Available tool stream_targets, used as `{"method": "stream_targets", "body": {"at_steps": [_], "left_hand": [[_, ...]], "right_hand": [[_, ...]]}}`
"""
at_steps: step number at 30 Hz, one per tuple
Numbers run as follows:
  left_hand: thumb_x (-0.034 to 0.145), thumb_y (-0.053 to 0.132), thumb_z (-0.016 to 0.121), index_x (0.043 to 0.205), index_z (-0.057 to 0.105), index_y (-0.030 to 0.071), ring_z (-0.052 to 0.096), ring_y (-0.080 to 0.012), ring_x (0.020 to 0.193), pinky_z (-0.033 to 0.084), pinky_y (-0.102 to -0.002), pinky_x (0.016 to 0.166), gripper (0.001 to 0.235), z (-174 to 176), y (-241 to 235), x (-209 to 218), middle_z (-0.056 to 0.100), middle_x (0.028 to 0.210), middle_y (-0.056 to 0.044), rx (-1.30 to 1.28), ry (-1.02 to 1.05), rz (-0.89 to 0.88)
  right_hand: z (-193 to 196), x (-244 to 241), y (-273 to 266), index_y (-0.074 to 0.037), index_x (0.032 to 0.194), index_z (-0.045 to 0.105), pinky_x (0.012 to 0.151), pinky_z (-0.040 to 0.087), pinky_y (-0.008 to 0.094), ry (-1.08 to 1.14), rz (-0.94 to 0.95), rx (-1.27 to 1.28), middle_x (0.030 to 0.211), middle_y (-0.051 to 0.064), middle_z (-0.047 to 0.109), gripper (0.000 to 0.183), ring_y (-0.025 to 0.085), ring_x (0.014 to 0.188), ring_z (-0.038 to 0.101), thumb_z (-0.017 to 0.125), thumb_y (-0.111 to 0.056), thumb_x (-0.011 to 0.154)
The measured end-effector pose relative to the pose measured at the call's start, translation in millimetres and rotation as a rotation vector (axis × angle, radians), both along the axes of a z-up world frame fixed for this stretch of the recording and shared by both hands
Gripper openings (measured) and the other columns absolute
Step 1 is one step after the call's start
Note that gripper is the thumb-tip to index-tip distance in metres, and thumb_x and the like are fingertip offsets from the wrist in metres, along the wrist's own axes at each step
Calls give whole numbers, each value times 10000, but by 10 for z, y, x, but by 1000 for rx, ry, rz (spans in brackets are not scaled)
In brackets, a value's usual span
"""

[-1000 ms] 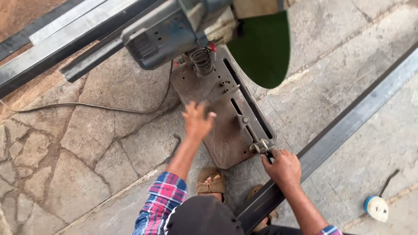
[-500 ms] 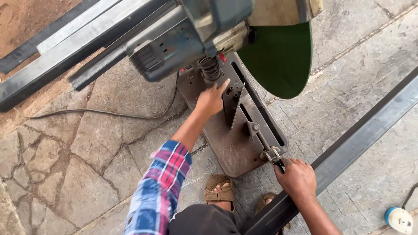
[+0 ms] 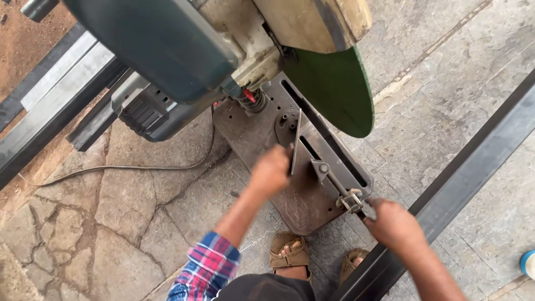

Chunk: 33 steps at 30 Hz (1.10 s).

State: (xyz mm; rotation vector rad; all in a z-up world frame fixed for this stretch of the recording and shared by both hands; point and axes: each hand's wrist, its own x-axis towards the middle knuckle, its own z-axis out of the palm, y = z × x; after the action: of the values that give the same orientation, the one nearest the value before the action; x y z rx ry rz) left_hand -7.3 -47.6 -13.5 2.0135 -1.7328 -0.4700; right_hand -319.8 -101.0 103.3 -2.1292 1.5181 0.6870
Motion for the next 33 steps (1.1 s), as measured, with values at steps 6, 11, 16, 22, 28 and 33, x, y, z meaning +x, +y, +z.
{"method": "stream_targets", "body": {"at_steps": [6,11,16,22,28,33], "left_hand": [[834,88,617,1429,524,-98,636,-401,1043,544,-487,899,630,262,163,-252,562,1172,-226,172,117,-59],[838,98,629,1233,675,61,638,-378,1180,521,-459,1017,399,9,16,197,650,1246,-173,340,26,-291],[900,178,660,1401,487,87,569,-429,1299,455,-486,1078,538,48,-486,551,552,1409,-279,272,-54,-217],[821,60,584,1631,222,207,579,-510,1193,487,-509,1012,900,210,-864,578,452,1466,-343,473,12,-53],[824,73,610,1509,481,266,605,-487,1200,516,-494,1011,723,-295,-732,637,560,1382,-340,160,50,44],[858,117,635,1378,537,208,636,-448,1221,533,-493,1023,537,-285,-631,559,630,1361,-274,45,61,189]], "right_hand": [[43,624,-356,-137,1250,708,962,541,475,-392,-103,-202,1157,143,736,380,345,1128,666,702,-297,905],[-185,1578,-456,-38,1338,603,907,533,472,-634,-111,-237,1200,199,674,778,359,1111,648,781,-556,786],[-428,1617,-494,-51,1298,616,920,554,467,-470,-74,-114,1192,185,696,733,349,1117,671,760,-572,803],[-347,1606,-545,-69,1271,646,875,567,492,-499,-150,-56,1072,202,734,733,378,1016,710,768,-580,760],[-848,1488,-729,-34,1237,684,912,553,465,-630,-161,84,1109,231,735,769,369,1063,709,857,-582,726],[-1106,1381,-1016,-21,1188,740,879,564,379,-1002,-403,167,1073,142,768,478,244,977,719,823,-322,826]]}}
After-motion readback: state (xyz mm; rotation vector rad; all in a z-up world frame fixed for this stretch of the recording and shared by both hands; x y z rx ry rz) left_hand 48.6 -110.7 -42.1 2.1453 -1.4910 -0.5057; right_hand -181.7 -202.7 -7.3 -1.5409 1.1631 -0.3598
